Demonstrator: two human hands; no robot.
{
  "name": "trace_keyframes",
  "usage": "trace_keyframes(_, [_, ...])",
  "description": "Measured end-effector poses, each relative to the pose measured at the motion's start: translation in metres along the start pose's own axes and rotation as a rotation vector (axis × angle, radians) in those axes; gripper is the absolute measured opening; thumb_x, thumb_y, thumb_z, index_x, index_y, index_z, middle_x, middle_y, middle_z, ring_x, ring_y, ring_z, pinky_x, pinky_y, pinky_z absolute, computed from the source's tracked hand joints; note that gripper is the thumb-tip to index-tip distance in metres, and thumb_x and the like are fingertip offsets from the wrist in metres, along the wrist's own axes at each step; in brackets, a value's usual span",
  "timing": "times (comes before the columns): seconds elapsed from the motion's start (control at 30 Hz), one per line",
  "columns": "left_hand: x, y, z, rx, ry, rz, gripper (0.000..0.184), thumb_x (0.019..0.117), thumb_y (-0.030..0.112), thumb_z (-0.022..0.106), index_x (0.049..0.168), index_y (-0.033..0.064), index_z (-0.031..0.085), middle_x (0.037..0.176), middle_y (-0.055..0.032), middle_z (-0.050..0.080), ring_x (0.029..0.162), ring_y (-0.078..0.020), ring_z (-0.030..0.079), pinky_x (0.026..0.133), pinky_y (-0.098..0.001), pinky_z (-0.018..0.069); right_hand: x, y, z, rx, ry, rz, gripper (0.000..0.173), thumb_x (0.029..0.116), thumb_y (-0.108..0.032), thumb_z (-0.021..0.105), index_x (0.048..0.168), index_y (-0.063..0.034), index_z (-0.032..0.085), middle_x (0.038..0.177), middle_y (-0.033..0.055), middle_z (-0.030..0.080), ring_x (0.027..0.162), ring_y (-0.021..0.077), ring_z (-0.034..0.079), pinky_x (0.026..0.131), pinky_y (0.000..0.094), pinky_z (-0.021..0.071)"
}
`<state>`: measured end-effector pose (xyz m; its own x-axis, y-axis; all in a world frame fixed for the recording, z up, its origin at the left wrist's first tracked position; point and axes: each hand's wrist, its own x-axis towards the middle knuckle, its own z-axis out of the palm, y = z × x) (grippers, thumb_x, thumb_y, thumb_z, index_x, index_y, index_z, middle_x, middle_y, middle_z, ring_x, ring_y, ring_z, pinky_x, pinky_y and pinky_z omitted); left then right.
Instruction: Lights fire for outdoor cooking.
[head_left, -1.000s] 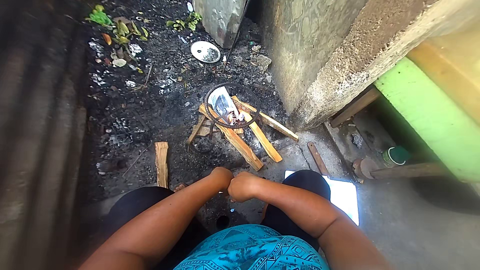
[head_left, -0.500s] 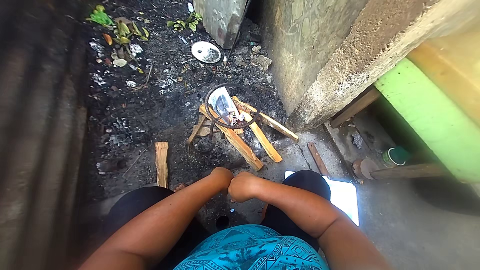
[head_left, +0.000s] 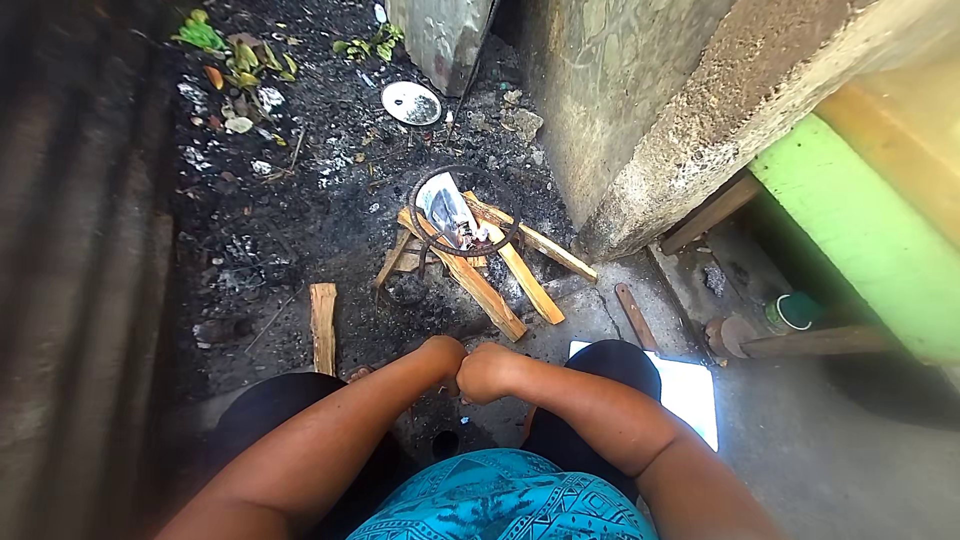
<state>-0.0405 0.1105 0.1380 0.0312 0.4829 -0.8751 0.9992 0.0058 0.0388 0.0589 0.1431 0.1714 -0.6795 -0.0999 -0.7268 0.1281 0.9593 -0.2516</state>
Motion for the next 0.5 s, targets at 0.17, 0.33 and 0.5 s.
trace_keyframes(0.17, [-0.0036,0.0008,-0.0007,-0.055,-0.004,0.023,0.039,0.0884,0.033,0.075,0.105,-0.0016,0.068,0.109,-0.0214,0.069,0.107,-0.0391,0.066,0.087,-0.0624,0.0499,-0.0038,0.0,-0.0016,0.0,-0.001,0.01,0.041,0.1049,-0.037,0.056,0.103,0.0012,0.07,0.109,0.0215,0.069,0.106,0.0409,0.066,0.086,0.0639,0.0503])
trace_keyframes(0.33, [-0.0041,0.0032,-0.0021,-0.042,-0.009,0.027,0.04,0.0898,0.036,0.073,0.103,-0.0012,0.067,0.107,-0.0211,0.069,0.105,-0.0388,0.066,0.086,-0.0623,0.0499,-0.0048,0.003,-0.0008,-0.014,0.013,0.0,0.039,0.1048,-0.037,0.056,0.108,-0.0018,0.071,0.11,0.0202,0.07,0.106,0.0398,0.067,0.086,0.0633,0.0505])
trace_keyframes(0.5, [0.0005,0.0018,-0.0006,-0.007,0.031,0.025,0.041,0.0906,0.035,0.073,0.107,-0.0023,0.068,0.113,-0.0221,0.069,0.112,-0.0401,0.065,0.09,-0.0632,0.0495,-0.0002,0.0024,0.0024,-0.027,0.021,-0.002,0.037,0.1047,-0.035,0.056,0.104,-0.0005,0.07,0.108,0.0207,0.07,0.105,0.0404,0.067,0.084,0.0631,0.0506])
